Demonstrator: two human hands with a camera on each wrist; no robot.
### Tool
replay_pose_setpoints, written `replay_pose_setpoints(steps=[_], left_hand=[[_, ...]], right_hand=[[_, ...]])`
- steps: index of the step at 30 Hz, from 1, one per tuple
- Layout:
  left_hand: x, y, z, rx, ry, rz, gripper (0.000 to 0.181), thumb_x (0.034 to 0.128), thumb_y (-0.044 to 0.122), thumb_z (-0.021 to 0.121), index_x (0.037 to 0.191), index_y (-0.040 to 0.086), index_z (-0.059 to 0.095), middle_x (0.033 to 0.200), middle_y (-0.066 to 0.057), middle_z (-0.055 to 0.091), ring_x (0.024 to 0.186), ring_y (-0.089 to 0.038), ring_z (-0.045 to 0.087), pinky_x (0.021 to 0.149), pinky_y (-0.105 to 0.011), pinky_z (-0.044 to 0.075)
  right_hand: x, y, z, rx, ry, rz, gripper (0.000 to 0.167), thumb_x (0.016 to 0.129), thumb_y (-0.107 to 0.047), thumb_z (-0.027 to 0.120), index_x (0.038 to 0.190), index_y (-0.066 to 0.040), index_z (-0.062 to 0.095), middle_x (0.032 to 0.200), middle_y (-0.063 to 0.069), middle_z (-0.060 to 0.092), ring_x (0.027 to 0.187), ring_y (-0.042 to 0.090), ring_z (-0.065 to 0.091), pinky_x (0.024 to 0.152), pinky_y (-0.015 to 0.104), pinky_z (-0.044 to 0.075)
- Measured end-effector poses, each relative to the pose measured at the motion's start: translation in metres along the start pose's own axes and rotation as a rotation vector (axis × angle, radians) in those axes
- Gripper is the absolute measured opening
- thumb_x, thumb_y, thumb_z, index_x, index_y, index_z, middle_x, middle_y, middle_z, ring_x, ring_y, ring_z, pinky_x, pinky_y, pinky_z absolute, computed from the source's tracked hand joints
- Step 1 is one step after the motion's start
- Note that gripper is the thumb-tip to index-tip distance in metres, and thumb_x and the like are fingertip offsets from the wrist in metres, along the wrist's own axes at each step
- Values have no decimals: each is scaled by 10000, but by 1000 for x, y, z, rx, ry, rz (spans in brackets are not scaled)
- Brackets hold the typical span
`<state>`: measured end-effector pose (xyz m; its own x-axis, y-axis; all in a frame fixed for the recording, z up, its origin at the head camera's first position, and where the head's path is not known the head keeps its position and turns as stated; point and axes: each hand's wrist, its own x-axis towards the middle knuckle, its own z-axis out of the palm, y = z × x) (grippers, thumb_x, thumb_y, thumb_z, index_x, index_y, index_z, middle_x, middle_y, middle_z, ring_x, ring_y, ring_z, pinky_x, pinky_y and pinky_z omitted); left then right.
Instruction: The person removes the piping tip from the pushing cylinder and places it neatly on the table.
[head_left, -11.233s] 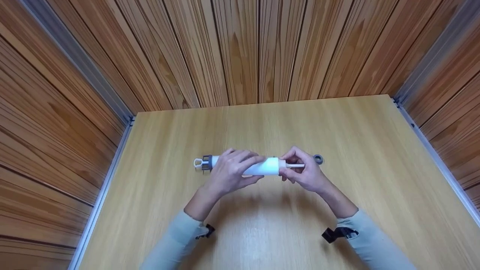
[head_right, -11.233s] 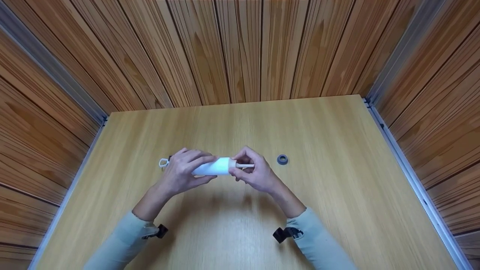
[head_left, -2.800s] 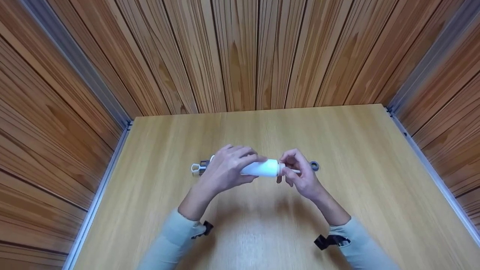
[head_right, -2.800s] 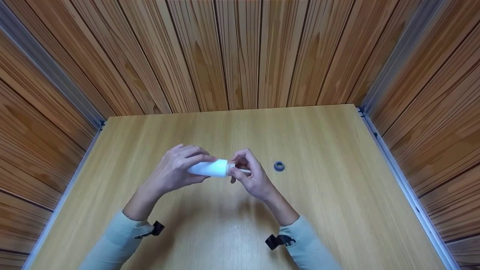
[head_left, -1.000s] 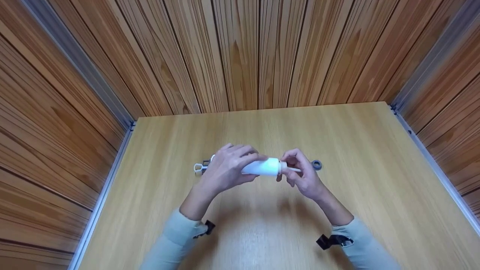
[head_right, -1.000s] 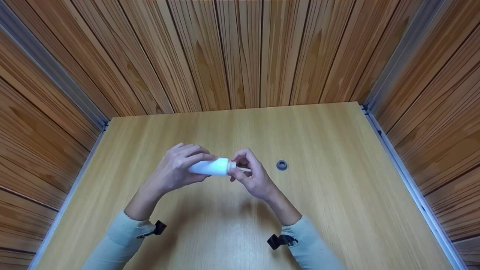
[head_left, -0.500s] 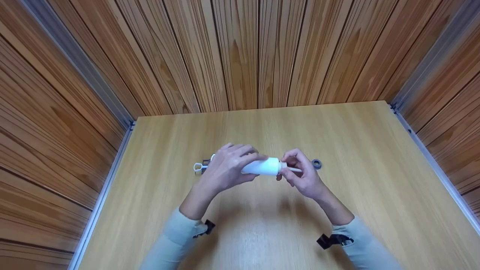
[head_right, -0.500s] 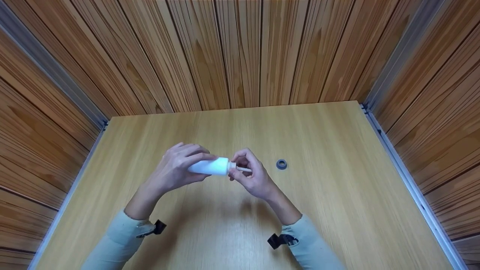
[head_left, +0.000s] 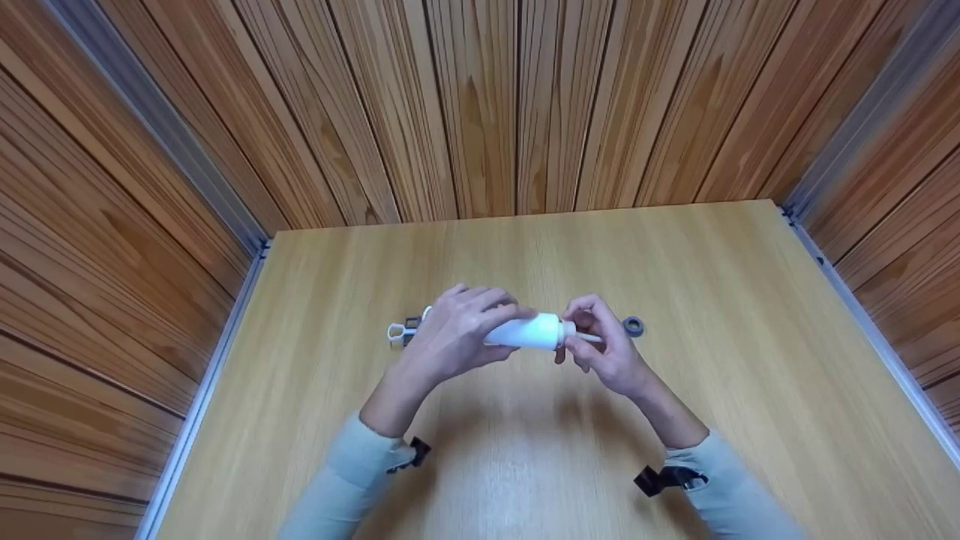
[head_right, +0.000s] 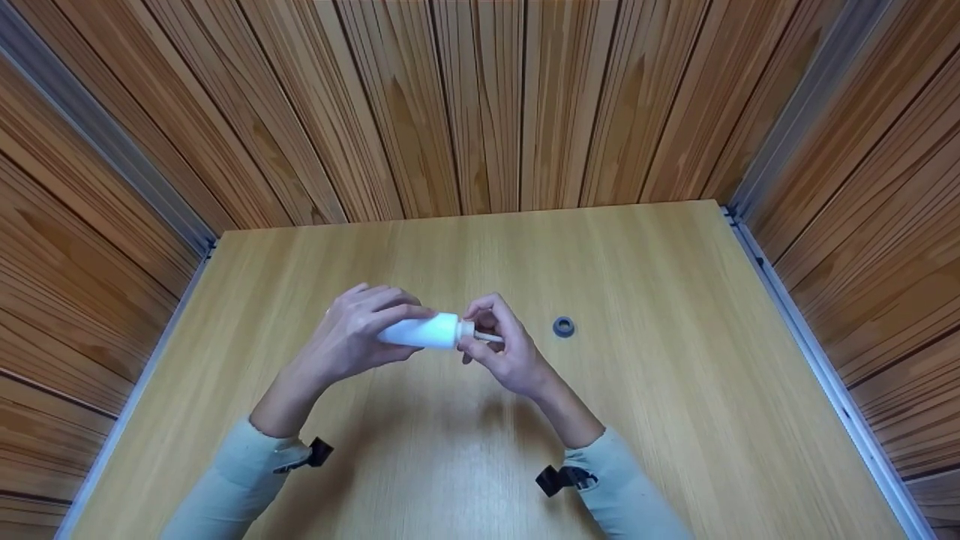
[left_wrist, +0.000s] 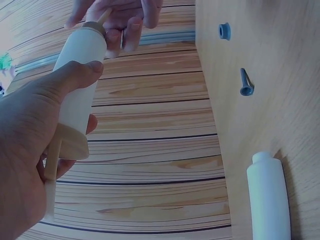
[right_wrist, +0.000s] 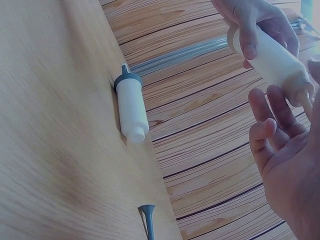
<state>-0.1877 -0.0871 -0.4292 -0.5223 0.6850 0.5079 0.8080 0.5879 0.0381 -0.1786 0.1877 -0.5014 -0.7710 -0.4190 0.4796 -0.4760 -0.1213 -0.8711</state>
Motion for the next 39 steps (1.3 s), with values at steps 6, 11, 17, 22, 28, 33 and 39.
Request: replay_pose_setpoints(steps=[6,11,17,22,28,33,39], left_hand=[[0,-1,1,13,14,12,492,853,338,1014,1295,263,811,1183,18,837,1045,-210,821,774,-347,587],[-1,-2,3,15,31,18,481,853,320,1012,1287,262,815,1170,24,838,1043,-208,819,772,-341,577],[-2,-3,3,11,39,14,489,845,319,1020,1286,255,818,1178,19,844,1070,-217,826,800,-344,593],[-1,-2,2,5,42,18,481,849,327,1016,1282,259,818,1175,29,840,1034,-206,824,775,-342,583],[0,-2,1,9,34,16,494,848,340,1015,1292,260,814,1184,26,839,1040,-207,819,777,-339,567],[0,-2,1,3,31,16,492,851,334,1015,1294,258,816,1192,20,845,1055,-208,824,784,-342,584],[0,-3,2,-3,44,18,478,847,319,1017,1279,256,824,1169,24,844,1048,-208,825,772,-343,584]], right_hand=[[0,-1,2,3,19,24,183,1049,148,487,1210,146,400,986,-95,719,772,84,745,542,157,455],[-1,0,4,2,32,-16,241,1004,216,543,1193,151,408,1064,-114,669,842,32,677,609,122,480],[-4,0,5,-96,57,-35,282,1015,124,660,1211,114,458,1216,-110,591,1065,84,681,862,216,639],[-2,-1,3,-38,25,-36,272,1005,167,558,1236,127,421,1144,-87,618,934,94,673,694,151,550],[1,-4,1,-3,-8,-15,184,1053,126,438,1231,136,393,1018,-75,667,793,74,678,512,221,455],[1,-5,0,-12,-2,-1,153,1078,125,438,1226,137,402,988,-67,688,793,67,690,536,206,469],[1,-3,1,-8,12,-23,182,1034,180,478,1199,137,415,1015,-97,677,835,55,673,562,166,443]])
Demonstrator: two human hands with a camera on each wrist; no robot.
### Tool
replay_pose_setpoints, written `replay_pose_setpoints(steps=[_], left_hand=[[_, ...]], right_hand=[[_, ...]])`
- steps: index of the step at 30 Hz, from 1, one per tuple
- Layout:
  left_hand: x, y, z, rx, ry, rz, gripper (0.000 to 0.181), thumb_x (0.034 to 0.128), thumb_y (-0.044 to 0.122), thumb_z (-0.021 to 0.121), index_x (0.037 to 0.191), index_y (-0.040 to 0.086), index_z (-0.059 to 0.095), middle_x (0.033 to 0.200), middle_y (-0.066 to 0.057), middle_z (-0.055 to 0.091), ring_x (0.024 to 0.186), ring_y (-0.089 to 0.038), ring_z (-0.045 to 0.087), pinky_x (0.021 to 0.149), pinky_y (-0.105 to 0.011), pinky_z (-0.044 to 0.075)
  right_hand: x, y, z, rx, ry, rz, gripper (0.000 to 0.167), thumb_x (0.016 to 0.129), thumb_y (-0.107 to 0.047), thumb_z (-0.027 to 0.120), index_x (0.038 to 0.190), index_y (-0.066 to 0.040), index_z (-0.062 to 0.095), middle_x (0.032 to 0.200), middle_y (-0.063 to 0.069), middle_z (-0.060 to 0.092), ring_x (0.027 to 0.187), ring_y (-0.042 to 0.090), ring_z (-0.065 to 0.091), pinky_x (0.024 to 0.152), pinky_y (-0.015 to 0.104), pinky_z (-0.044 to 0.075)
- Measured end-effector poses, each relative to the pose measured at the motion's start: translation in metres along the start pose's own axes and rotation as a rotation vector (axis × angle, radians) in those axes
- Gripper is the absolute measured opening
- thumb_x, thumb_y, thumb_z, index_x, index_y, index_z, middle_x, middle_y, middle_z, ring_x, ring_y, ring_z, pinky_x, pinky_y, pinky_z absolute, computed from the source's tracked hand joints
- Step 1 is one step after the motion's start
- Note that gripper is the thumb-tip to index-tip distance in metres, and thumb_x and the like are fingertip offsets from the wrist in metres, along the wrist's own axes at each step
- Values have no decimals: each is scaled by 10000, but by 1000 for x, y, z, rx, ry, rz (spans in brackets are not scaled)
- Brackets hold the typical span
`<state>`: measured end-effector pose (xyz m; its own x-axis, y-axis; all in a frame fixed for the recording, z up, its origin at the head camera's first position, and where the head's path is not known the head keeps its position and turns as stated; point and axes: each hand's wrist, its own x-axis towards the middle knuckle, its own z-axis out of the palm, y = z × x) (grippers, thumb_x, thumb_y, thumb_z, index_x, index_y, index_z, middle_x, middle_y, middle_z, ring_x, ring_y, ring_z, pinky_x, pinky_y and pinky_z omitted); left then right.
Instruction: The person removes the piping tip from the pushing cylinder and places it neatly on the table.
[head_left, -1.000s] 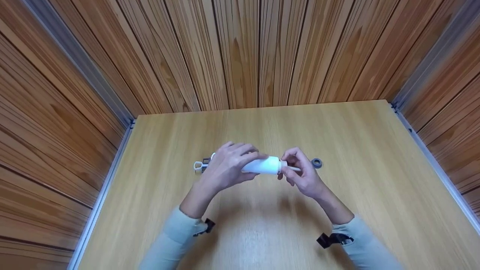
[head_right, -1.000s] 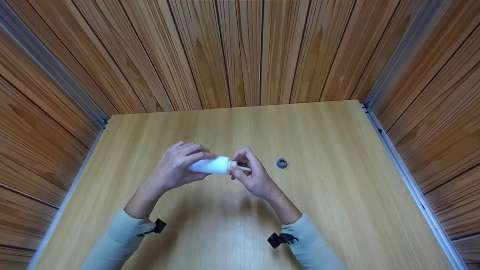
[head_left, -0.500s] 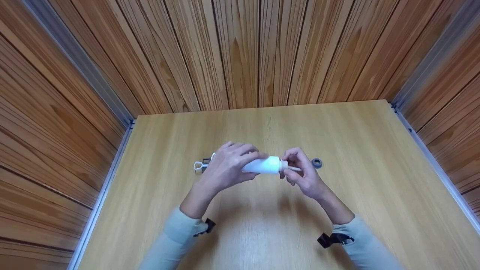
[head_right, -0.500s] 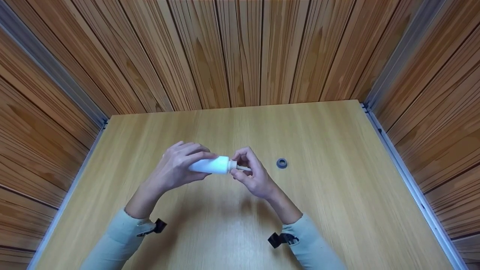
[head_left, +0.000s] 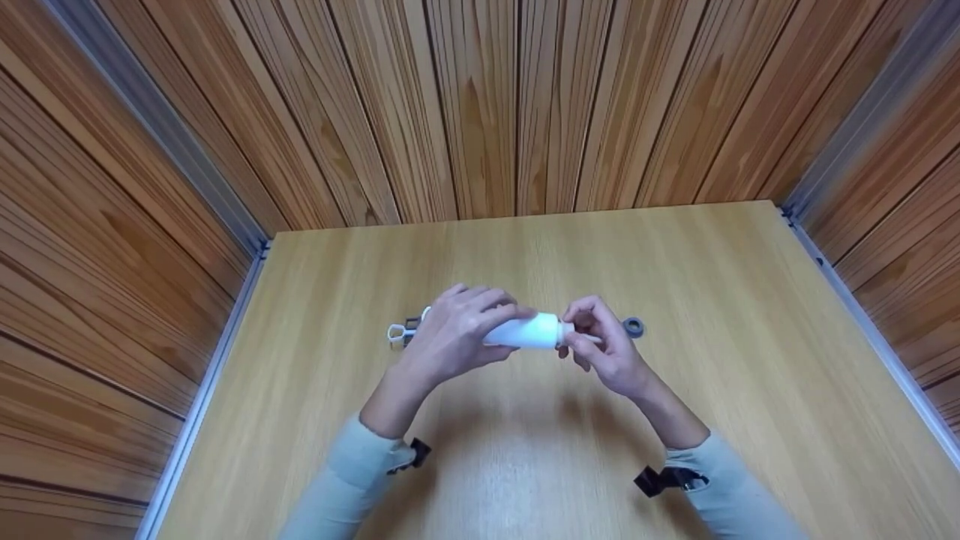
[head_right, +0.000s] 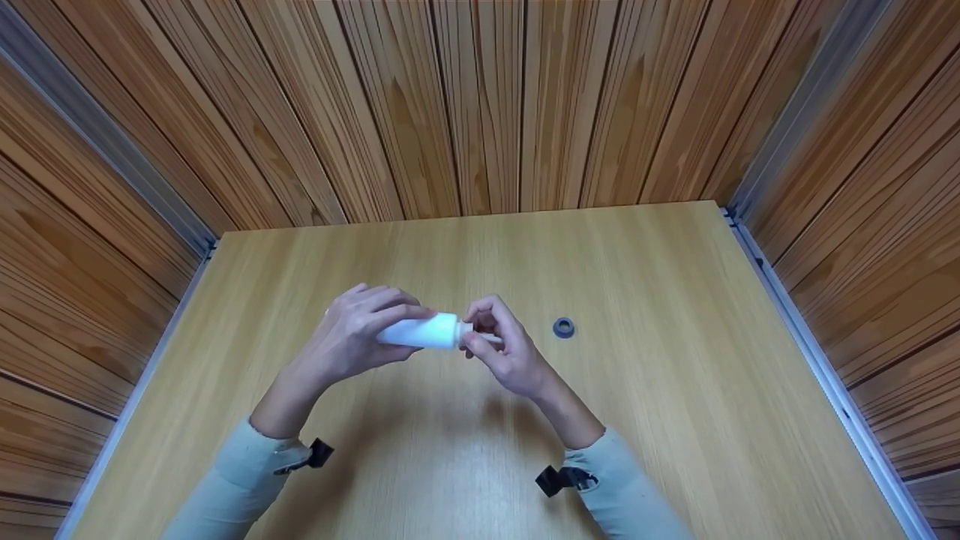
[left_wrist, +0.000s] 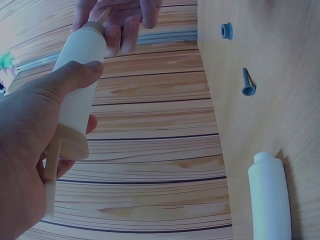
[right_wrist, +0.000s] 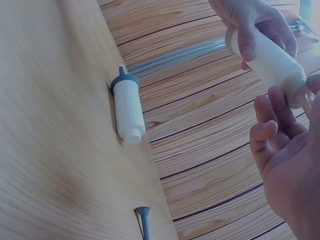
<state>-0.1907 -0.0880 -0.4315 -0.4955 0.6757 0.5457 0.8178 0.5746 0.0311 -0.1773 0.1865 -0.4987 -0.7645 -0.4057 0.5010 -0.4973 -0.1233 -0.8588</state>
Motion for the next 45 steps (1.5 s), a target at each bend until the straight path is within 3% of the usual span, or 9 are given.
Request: replay_pose_setpoints(steps=[7,16,23,37,45], left_hand=[[-1,1,1,-10,2,-7,467,856,311,1010,1278,253,819,1174,21,841,1057,-216,828,780,-351,594],[-1,2,3,-13,1,-19,488,843,336,1021,1280,260,818,1184,24,841,1043,-206,824,775,-342,588],[-4,2,4,-27,-3,-18,466,882,365,991,1304,261,826,1190,15,844,1055,-203,824,817,-354,628],[-4,1,5,-38,8,-2,504,884,361,989,1349,281,812,1166,9,815,1018,-166,794,776,-340,605],[-2,2,5,-22,40,3,490,894,337,983,1351,304,809,1164,18,809,1020,-179,797,785,-347,591]], right_hand=[[-3,0,1,-36,11,-9,234,1003,206,534,1195,115,437,1122,-102,616,875,125,633,692,165,505],[-1,0,1,6,10,31,176,1055,149,452,1217,149,382,1018,-117,691,791,40,642,569,147,419],[-2,-1,0,-22,28,91,173,1077,139,520,1217,130,419,1015,-129,722,837,30,696,667,162,527],[-1,-1,-1,-56,28,-2,268,1006,195,618,1203,151,441,1149,-70,600,1024,23,647,849,197,623],[2,-3,-2,-6,17,32,182,1071,167,489,1231,155,403,1062,-102,674,854,79,670,630,130,458]])
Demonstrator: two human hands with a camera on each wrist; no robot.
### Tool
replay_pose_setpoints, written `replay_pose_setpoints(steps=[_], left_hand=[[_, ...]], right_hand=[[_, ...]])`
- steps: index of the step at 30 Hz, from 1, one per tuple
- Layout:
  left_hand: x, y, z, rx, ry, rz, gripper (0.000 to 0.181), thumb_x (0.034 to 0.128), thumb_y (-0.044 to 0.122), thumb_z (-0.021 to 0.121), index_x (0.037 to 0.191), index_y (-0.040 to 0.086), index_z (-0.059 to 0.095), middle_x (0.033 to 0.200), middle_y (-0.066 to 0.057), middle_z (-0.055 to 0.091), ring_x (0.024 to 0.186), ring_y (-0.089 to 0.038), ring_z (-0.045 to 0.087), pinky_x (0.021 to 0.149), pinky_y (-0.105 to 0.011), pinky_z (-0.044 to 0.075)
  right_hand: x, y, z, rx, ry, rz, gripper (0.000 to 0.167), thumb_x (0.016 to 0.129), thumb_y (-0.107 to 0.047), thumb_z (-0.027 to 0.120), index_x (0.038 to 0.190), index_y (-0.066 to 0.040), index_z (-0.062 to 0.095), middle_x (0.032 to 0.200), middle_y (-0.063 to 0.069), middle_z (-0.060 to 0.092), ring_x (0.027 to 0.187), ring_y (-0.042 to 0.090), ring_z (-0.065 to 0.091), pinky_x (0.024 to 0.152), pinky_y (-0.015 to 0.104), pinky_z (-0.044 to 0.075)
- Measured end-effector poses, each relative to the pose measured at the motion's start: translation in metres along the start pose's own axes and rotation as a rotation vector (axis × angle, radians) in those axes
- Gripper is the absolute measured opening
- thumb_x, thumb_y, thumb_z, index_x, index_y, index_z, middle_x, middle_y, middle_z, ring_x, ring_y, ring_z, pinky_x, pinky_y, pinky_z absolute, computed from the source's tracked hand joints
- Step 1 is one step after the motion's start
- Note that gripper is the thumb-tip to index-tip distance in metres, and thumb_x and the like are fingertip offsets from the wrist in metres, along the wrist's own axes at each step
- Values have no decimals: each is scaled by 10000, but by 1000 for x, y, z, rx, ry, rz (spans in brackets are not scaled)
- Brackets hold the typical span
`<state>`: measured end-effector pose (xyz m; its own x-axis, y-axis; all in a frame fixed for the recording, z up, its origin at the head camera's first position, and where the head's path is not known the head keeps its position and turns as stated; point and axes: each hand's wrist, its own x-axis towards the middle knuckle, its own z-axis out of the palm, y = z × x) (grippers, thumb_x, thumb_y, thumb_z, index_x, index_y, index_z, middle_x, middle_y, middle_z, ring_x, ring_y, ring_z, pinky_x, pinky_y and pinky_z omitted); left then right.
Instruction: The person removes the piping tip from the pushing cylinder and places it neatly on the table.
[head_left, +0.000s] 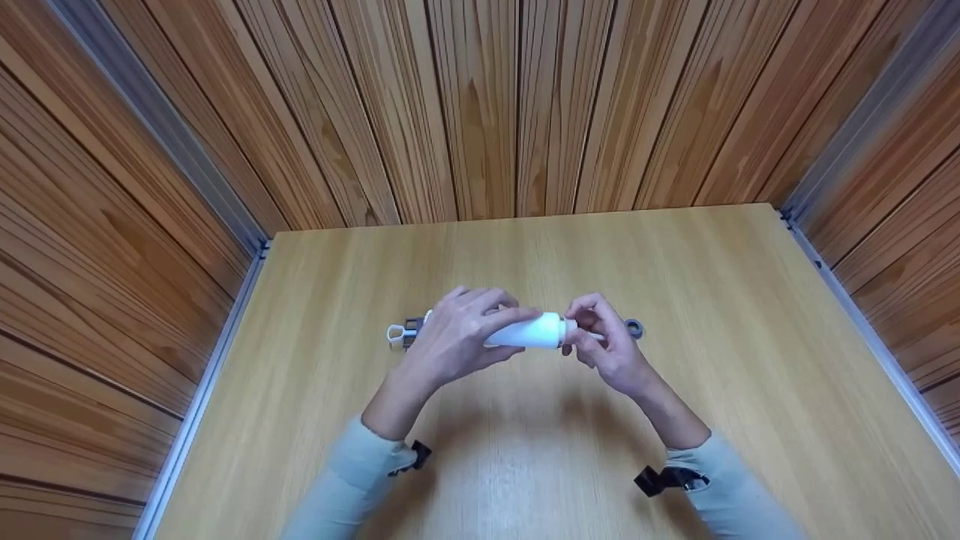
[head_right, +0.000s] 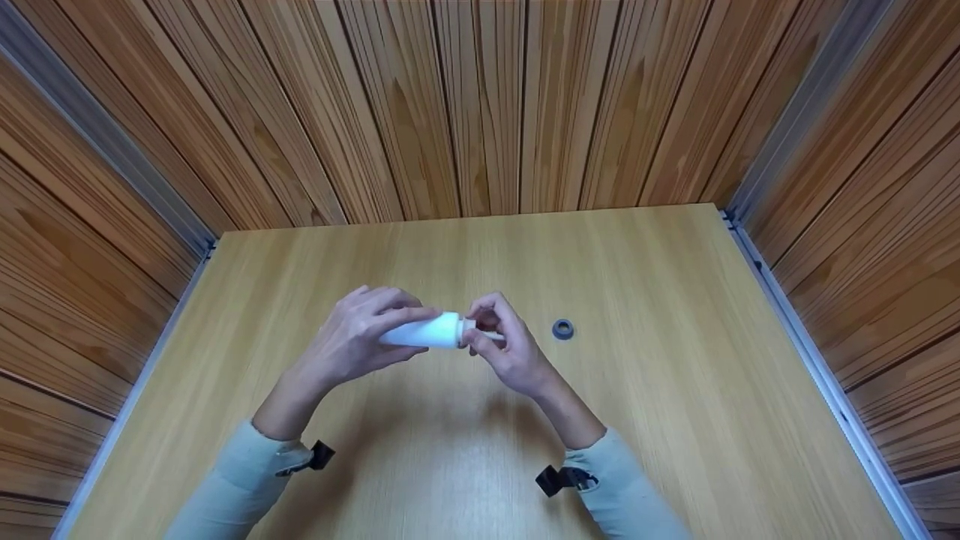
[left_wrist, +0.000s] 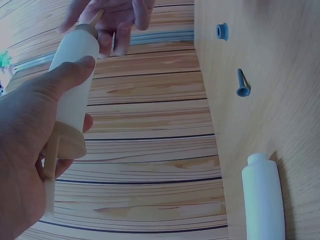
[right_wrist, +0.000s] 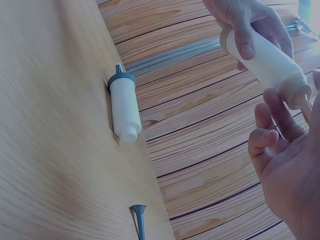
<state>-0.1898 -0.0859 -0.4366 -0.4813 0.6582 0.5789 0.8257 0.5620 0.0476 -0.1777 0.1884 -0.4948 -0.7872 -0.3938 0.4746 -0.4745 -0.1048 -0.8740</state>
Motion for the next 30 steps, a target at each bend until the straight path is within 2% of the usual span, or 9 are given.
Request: replay_pose_setpoints(steps=[3,8,13,18,25,30], left_hand=[[-1,0,1,7,10,5,489,888,320,988,1343,304,809,1153,23,807,1009,-176,792,769,-342,573],[-2,1,1,12,8,1,487,886,325,990,1339,299,810,1158,22,810,1013,-179,794,778,-341,575],[-2,1,0,13,0,-7,497,891,356,985,1353,302,808,1176,14,815,1033,-187,799,784,-342,584],[-3,0,1,18,8,-11,488,885,340,990,1339,297,816,1162,19,813,1014,-182,799,765,-338,566],[-2,0,1,-6,12,-12,472,890,330,986,1329,278,819,1172,13,814,1037,-187,802,790,-345,578],[-2,0,2,-8,15,-11,468,889,321,987,1324,274,822,1165,11,815,1038,-188,801,805,-348,589]], right_hand=[[0,0,0,17,-2,14,171,1079,166,485,1222,163,390,1038,-125,716,842,53,690,626,124,460],[0,1,0,15,-10,0,209,1056,177,536,1213,161,399,1075,-117,696,915,16,710,710,143,542],[-1,4,0,-22,-12,-55,266,1030,178,608,1214,147,419,1152,-72,611,896,-4,603,724,135,519],[-1,5,1,-38,-18,-77,310,985,245,584,1222,122,427,1156,-72,565,862,-5,532,720,146,495],[-1,3,1,-13,2,13,248,1049,164,497,1278,133,405,1115,-70,619,886,65,643,610,114,432],[0,2,0,8,-17,47,223,1081,146,485,1291,155,409,1083,-113,692,830,42,674,586,117,439]])
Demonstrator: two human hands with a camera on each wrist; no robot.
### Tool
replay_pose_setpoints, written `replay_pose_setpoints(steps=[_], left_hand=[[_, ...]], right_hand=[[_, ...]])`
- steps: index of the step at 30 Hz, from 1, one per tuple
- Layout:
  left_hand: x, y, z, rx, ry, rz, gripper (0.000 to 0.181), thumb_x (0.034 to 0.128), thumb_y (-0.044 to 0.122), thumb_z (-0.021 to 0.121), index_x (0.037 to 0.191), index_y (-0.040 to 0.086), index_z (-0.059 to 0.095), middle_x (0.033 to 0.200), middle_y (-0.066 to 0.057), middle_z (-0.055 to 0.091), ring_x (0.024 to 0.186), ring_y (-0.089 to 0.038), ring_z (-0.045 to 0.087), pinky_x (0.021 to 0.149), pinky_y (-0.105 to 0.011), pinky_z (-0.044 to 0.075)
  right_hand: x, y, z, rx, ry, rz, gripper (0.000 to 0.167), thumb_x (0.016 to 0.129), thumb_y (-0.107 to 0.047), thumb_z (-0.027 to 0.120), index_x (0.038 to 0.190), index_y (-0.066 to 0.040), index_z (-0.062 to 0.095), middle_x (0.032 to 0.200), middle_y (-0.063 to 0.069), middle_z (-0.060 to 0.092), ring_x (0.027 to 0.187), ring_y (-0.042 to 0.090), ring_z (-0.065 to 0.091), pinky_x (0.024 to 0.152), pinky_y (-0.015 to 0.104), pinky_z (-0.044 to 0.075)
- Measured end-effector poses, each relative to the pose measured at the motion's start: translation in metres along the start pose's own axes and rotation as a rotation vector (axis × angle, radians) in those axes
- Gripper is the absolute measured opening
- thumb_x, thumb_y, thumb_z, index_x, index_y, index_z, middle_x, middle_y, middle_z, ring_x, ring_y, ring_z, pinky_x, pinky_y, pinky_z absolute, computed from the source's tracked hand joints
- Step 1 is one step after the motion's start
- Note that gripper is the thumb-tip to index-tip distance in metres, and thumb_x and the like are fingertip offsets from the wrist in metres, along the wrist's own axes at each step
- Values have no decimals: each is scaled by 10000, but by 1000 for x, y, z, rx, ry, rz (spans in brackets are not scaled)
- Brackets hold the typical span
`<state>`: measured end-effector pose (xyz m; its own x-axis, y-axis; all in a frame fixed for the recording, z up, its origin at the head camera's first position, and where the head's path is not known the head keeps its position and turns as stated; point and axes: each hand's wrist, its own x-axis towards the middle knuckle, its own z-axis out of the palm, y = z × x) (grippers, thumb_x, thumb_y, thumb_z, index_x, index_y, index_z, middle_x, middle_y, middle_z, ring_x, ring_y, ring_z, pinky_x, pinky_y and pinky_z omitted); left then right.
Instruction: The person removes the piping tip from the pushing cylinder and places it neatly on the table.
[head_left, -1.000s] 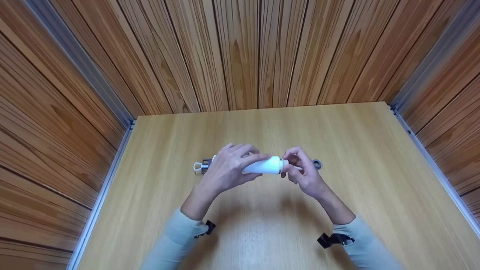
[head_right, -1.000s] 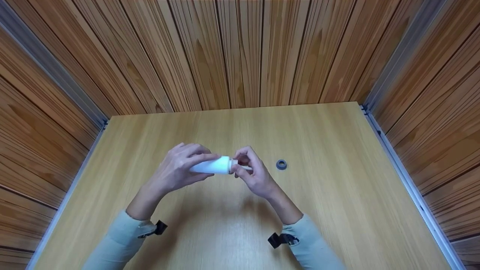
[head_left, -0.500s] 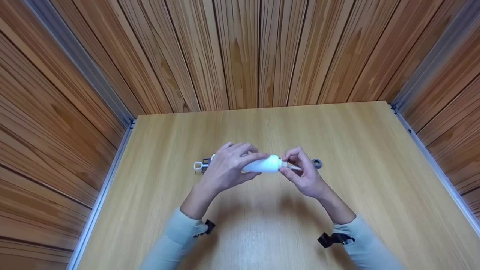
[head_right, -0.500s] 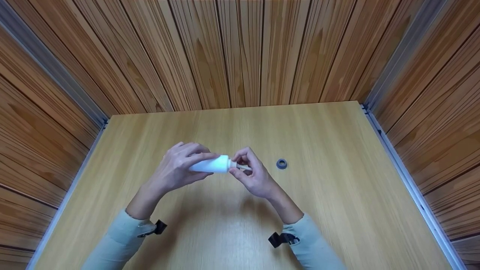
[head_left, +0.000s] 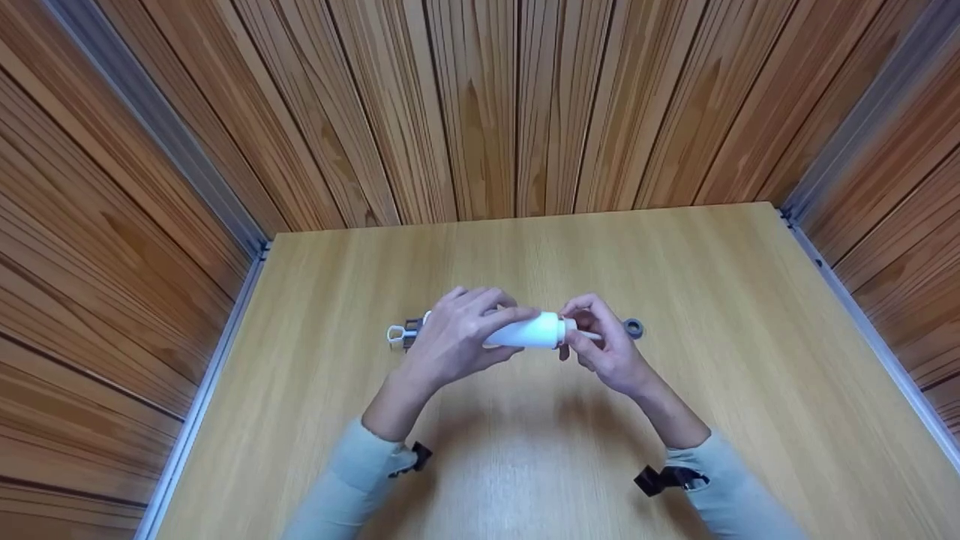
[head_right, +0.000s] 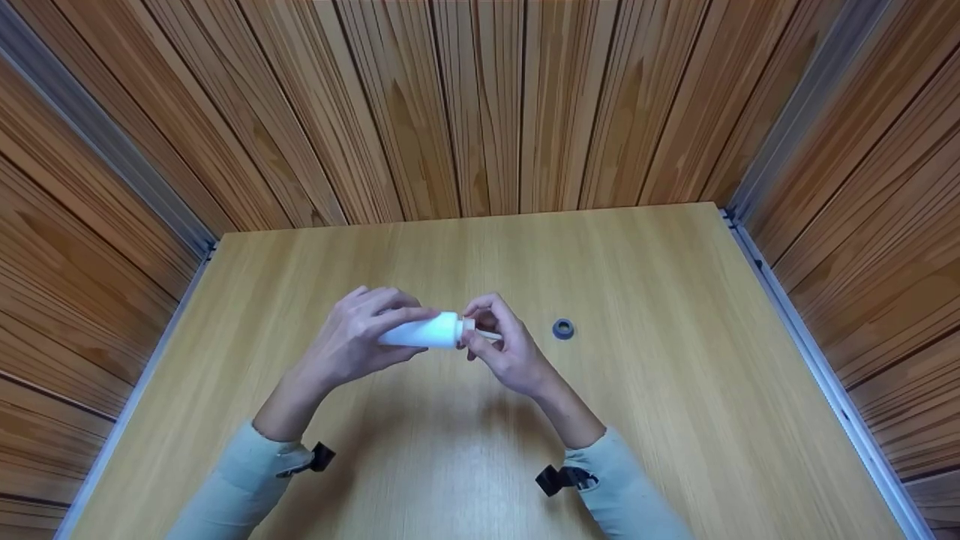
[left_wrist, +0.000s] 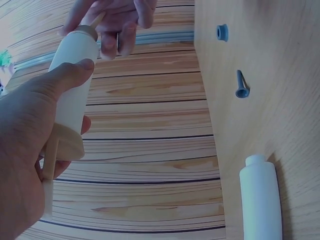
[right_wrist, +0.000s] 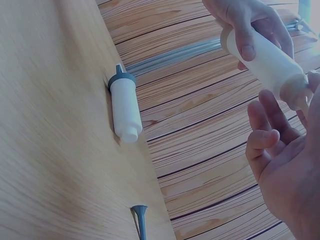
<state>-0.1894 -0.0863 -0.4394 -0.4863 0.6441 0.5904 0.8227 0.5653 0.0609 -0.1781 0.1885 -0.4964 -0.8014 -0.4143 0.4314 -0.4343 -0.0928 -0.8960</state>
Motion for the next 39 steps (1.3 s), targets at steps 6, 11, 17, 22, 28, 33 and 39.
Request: replay_pose_setpoints(steps=[6,11,17,22,28,33,39], left_hand=[[1,0,-2,10,-6,0,483,888,345,987,1337,281,819,1179,10,819,1045,-189,803,794,-347,582],[1,0,-2,3,-18,-9,489,896,362,981,1349,279,816,1200,3,823,1075,-197,807,822,-354,604],[0,0,-1,1,-4,-5,480,892,343,986,1336,270,819,1187,-1,818,1061,-197,807,808,-354,596],[1,0,-2,4,5,5,474,887,334,989,1326,268,821,1174,2,817,1041,-197,808,794,-353,588],[3,1,-3,1,-3,-6,488,886,339,989,1338,280,814,1180,6,821,1050,-196,806,789,-353,583],[2,1,-3,-1,-9,-5,495,890,342,986,1349,284,810,1197,4,821,1062,-197,808,806,-359,591],[1,0,-3,-8,-6,-13,501,882,340,993,1344,271,813,1202,-3,822,1075,-209,810,841,-375,617]], right_hand=[[1,0,0,27,-20,-48,263,1051,188,529,1285,176,408,1067,-111,726,843,41,704,652,146,535],[-2,1,0,-36,-1,-69,334,1000,223,589,1289,164,432,1188,-111,682,962,60,707,808,205,636],[-3,0,2,-98,24,-59,374,979,215,625,1299,141,446,1272,-112,643,1109,49,697,846,231,662],[-2,0,1,-41,16,-63,359,1001,194,550,1316,147,384,1232,-57,623,983,90,694,748,171,590],[-1,0,2,9,22,-64,233,1040,180,467,1245,167,357,1083,-88,623,820,100,644,602,109,423],[0,0,3,26,29,-81,216,1038,209,488,1215,168,371,1018,-90,648,797,106,633,592,129,429],[-2,2,3,-2,22,-131,301,986,249,537,1231,153,390,1176,-84,611,955,60,643,741,144,550]])
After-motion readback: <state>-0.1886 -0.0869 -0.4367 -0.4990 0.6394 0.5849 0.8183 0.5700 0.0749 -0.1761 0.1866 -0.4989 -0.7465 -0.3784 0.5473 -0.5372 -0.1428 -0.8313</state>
